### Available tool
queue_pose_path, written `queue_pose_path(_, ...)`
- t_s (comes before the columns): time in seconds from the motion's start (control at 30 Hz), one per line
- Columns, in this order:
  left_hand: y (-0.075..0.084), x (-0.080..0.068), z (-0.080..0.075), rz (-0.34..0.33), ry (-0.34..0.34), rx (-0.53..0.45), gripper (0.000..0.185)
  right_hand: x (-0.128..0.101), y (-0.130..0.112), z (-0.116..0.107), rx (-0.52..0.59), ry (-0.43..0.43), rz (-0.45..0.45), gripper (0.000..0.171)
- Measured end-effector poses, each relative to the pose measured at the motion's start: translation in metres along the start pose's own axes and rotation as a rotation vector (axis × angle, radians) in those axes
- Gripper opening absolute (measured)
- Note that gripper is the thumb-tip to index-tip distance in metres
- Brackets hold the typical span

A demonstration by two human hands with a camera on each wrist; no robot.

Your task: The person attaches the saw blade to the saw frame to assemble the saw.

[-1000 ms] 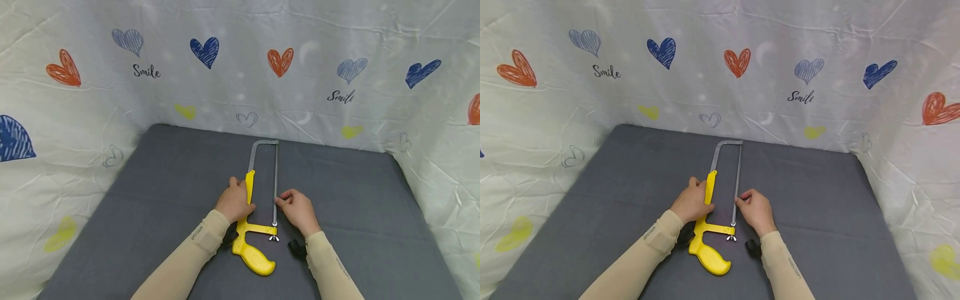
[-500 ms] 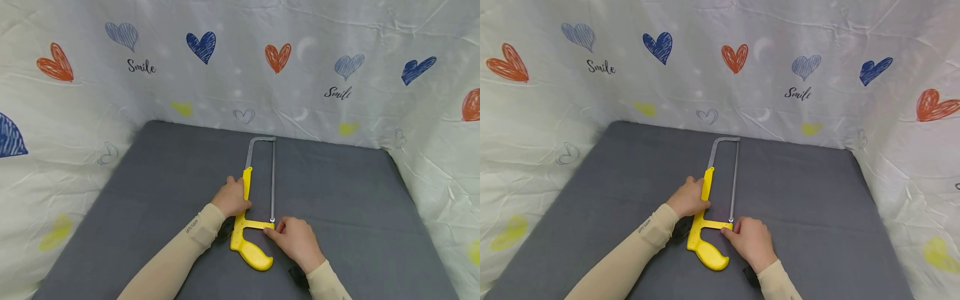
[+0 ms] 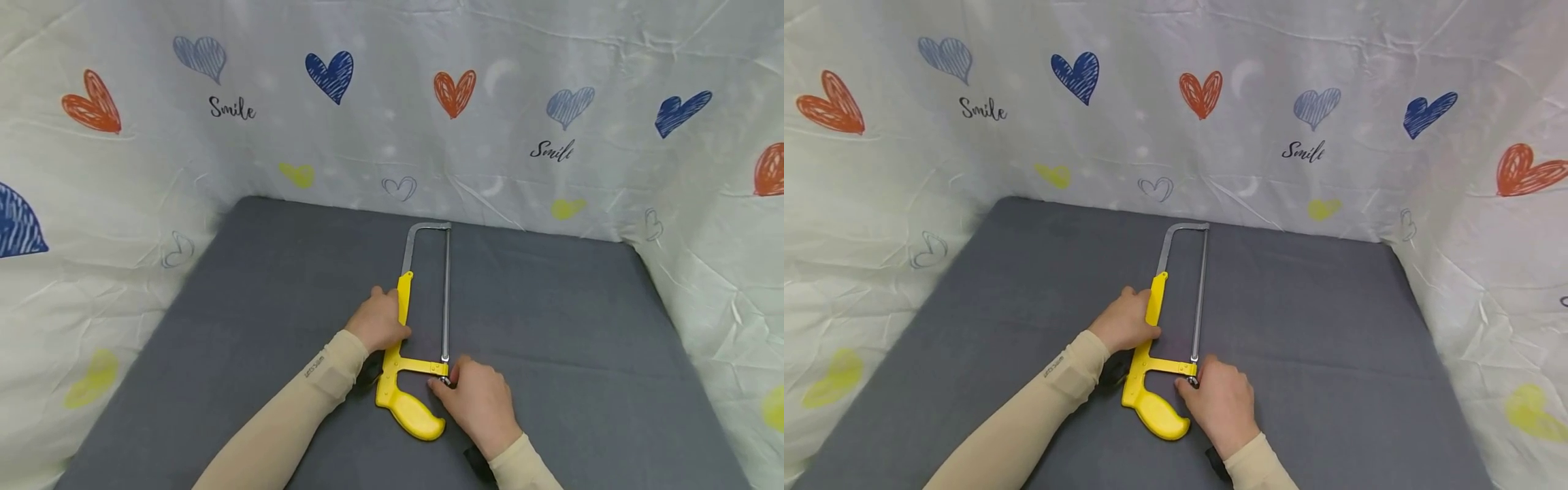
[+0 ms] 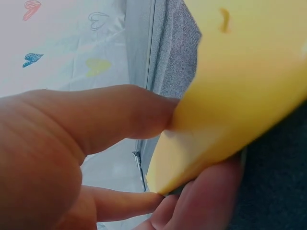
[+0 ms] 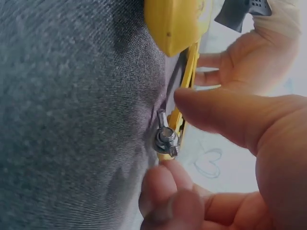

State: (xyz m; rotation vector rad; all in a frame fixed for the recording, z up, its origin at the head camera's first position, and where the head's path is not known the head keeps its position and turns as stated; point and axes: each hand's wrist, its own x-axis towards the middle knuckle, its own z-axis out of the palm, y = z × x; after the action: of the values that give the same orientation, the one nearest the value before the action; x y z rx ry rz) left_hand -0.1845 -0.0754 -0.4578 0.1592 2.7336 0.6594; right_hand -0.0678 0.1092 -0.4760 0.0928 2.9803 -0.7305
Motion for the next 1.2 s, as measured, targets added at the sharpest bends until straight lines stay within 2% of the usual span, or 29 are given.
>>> queue_pose_path(0.23,-0.006,-0.001,0.002,0.008,0.025,-0.07,0.08,0.0,-0.004,0.002,-0.009,0.057,-0.013,0.045)
queue_pose_path(0.4,-0.011,-0.004,0.003,0.028,0.043,-0.068,0.084,-0.001,-0.004,0.003,0.002,0.08,-0.029,0.045)
queue_pose_path(0.57,-0.014,-0.009,0.006,0.037,0.034,-0.064,0.088,0.001,-0.003,0.004,-0.015,0.09,-0.04,0.047)
queue_pose_path(0.73,-0.018,-0.013,0.01,0.025,0.032,-0.09,0.088,0.002,-0.003,0.005,-0.024,0.126,-0.041,0.044)
queue_pose_path(0.97,-0.021,-0.016,0.012,0.004,0.03,-0.142,0.091,0.0,-0.005,0.006,-0.038,0.113,-0.025,0.047)
queue_pose_path(1.2,-0.02,-0.016,0.01,-0.001,0.036,-0.155,0.092,0.001,-0.006,0.007,-0.053,0.143,-0.062,0.046)
